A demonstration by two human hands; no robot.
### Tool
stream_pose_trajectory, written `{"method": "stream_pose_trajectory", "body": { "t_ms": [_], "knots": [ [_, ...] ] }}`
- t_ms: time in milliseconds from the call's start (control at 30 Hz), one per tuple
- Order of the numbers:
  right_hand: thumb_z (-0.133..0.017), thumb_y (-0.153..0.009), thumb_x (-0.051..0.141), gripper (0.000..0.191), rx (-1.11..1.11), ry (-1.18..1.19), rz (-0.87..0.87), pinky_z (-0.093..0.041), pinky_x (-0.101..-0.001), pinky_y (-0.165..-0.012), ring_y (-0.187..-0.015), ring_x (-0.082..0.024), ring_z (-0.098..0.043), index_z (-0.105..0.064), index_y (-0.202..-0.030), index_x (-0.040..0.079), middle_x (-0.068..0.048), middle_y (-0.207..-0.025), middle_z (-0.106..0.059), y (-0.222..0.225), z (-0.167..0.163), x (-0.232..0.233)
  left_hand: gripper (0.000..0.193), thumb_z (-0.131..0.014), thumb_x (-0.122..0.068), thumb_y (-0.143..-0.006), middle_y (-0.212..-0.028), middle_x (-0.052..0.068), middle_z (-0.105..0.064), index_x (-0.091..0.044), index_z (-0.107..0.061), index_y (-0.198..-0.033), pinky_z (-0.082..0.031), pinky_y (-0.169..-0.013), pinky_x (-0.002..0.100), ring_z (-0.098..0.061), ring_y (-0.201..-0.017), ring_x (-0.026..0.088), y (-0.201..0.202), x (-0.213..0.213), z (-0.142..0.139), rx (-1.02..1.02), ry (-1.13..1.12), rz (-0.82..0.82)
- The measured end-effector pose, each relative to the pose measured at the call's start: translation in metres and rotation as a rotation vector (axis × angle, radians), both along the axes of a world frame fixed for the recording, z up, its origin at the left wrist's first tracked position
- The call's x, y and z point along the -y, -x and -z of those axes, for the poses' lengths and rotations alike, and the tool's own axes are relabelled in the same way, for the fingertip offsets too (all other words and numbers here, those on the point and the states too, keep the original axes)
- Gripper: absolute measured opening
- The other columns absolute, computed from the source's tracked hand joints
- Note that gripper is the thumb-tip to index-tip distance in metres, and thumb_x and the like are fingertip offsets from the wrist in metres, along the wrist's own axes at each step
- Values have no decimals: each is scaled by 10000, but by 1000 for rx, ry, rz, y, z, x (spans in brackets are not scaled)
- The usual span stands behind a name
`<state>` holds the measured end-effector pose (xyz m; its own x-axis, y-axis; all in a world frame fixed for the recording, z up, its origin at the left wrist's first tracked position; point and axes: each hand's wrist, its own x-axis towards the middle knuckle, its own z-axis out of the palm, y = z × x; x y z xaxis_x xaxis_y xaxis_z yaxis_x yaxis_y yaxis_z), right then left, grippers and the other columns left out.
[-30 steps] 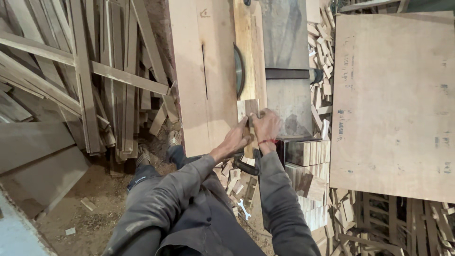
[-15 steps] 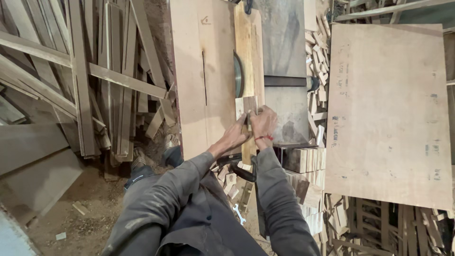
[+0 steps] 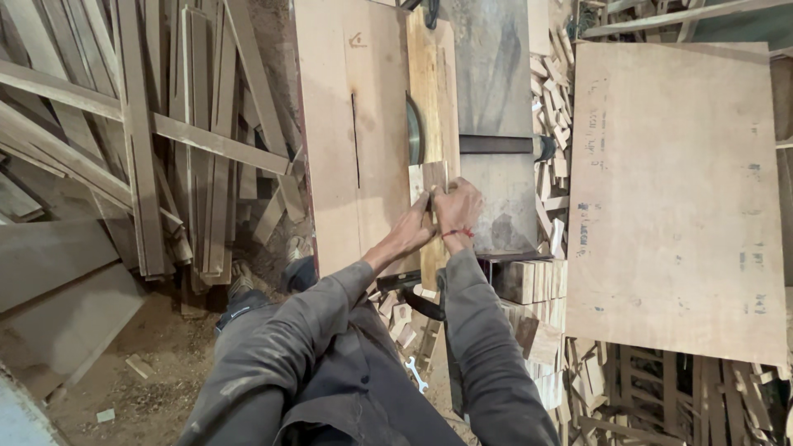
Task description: The person picks up small wood blocks from a pile and cuts them on a table saw, guiding each block against the fence and blade, then places the cut pieces aside and reaches for the next block, repeating the cycle.
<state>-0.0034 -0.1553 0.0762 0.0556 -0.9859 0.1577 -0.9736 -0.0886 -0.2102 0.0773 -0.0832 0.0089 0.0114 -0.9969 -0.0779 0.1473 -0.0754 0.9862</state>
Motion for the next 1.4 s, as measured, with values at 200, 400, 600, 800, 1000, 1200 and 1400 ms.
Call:
{"method": "stream_pose_trajectory", "body": {
  "t_ms": [200,400,600,800,1000,1200,1400],
  "knots": [
    [-848,-710,294,270,-35,20,-9,-562,-478,-737,-802,-413,-723,-789,-830,59,-218,-837,-744,-8,-2,7,917,-701,-271,-814,-1400,358,-540,41,-269,-1560,-453,-1089,460,-544,-1308,486,-1,6,-4,-22,-9,-33],
    [-842,-698,280,274,-47,9,7,-569,-484,-755,-805,-419,-725,-792,-855,62,-229,-849,-741,-11,-3,7,868,-667,-222,-826,-1443,357,-527,51,-285,-1556,-433,-1139,455,-530,-1345,490,5,-9,1,-38,95,-4],
    [-849,-700,305,291,-64,-9,19,-571,-484,-767,-809,-414,-727,-790,-855,66,-219,-843,-744,-14,-2,13,875,-655,-217,-831,-1480,364,-468,46,-249,-1559,-383,-1168,472,-465,-1392,491,13,-20,3,-42,126,15],
    [-859,-697,317,301,-62,10,5,-568,-474,-745,-796,-409,-727,-783,-837,61,-214,-826,-744,-15,2,20,856,-660,-223,-836,-1477,355,-489,28,-271,-1556,-399,-1158,481,-477,-1393,490,11,-9,3,-81,128,-3],
    [-861,-697,321,305,-53,9,6,-568,-476,-730,-793,-405,-729,-781,-833,60,-208,-842,-748,-20,0,29,845,-629,-219,-827,-1464,350,-505,25,-283,-1558,-415,-1141,484,-488,-1366,502,8,1,1,-81,104,-9],
    [-870,-694,314,310,-61,19,2,-574,-469,-739,-807,-402,-732,-793,-866,68,-219,-858,-745,-29,-5,34,841,-615,-230,-842,-1434,371,-513,37,-264,-1559,-439,-1119,483,-513,-1337,508,4,8,-2,-64,41,-15],
    [-879,-675,313,296,-77,55,-40,-573,-470,-738,-812,-403,-730,-797,-836,78,-208,-856,-749,-36,-7,39,886,-657,-218,-800,-1407,380,-530,39,-261,-1549,-449,-1106,496,-526,-1310,524,0,13,-6,-88,126,-71]
  ]
}}
